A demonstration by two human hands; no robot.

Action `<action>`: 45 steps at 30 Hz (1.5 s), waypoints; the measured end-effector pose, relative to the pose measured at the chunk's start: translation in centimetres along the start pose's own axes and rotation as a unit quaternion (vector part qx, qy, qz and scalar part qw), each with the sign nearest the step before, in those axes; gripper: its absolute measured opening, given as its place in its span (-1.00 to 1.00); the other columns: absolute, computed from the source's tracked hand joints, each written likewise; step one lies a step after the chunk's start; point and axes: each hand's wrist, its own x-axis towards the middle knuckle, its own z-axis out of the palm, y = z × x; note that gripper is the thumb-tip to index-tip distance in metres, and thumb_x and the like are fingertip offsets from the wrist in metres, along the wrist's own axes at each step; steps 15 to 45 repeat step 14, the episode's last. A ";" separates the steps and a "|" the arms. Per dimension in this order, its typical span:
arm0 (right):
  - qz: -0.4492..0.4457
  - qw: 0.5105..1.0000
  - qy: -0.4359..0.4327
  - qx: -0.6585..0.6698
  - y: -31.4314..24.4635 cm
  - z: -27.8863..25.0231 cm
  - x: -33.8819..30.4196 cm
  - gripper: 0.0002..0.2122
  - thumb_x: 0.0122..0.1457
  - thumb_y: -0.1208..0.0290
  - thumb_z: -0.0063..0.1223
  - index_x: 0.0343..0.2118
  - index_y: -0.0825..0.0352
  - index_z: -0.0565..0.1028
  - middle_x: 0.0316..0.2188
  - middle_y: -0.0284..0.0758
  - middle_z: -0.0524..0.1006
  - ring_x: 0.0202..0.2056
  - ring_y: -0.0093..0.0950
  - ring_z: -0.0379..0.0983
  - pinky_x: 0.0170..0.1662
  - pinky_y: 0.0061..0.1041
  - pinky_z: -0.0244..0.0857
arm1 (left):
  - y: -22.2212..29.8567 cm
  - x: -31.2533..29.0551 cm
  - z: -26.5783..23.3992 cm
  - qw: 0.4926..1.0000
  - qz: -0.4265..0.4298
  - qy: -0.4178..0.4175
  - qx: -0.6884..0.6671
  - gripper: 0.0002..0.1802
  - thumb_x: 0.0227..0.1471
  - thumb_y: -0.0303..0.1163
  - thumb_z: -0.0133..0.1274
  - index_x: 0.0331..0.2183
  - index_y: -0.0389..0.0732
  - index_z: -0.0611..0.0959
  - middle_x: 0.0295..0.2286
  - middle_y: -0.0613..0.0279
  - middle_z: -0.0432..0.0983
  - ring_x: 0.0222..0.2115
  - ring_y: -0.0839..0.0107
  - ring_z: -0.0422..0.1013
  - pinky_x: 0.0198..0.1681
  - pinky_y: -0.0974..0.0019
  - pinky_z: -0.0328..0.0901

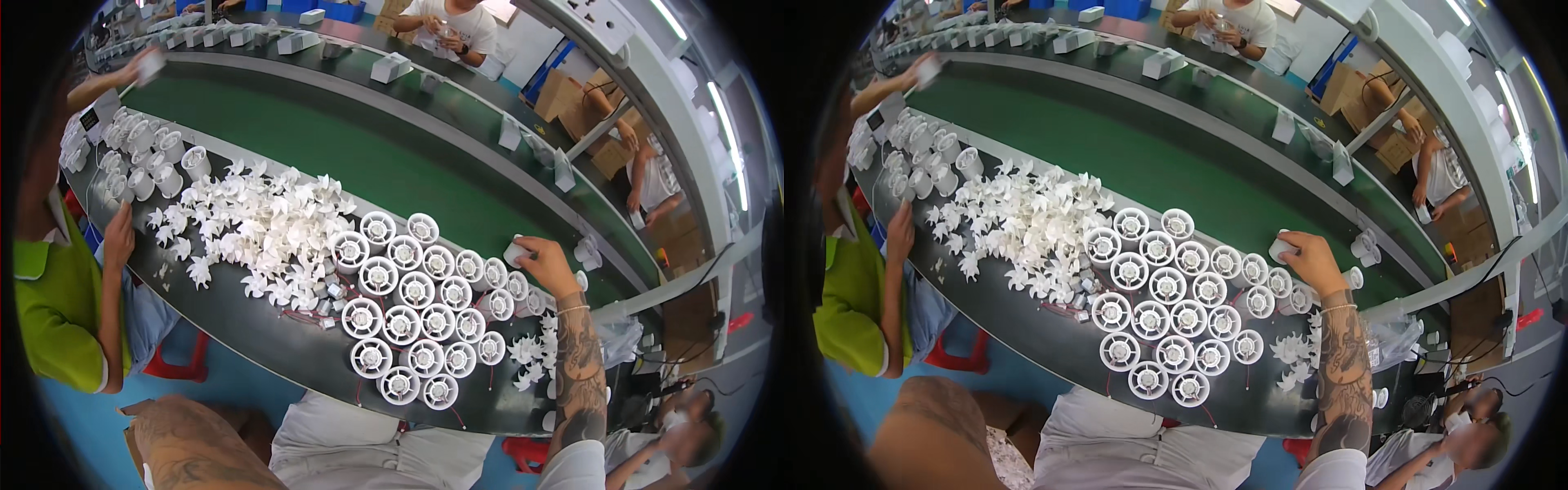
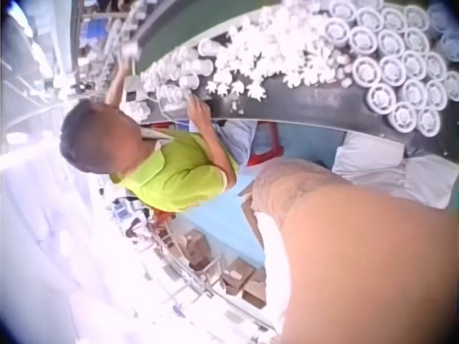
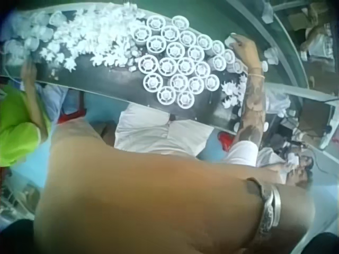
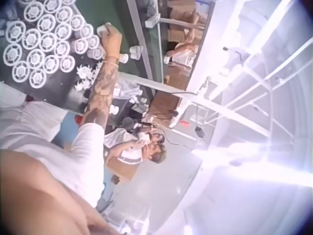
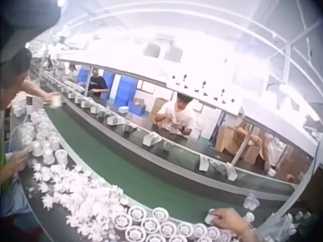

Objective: Assembling white plastic circular components by inserting internal parts into housings at a production line station.

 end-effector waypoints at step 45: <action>0.023 0.999 -0.005 0.025 -0.9 1.4 2.1 -0.51 -0.12 0.52 0.26 -0.02 0.38 0.48 -0.12 -0.07 0.54 -0.14 -0.13 0.50 -0.03 -0.35 0.36 | -1.2 4.7 -12.3 0.858 -0.414 -0.216 -0.216 -0.62 0.07 -0.44 -0.01 -0.03 -0.24 0.53 -0.02 0.10 0.46 0.02 0.19 0.37 0.07 0.22 0.30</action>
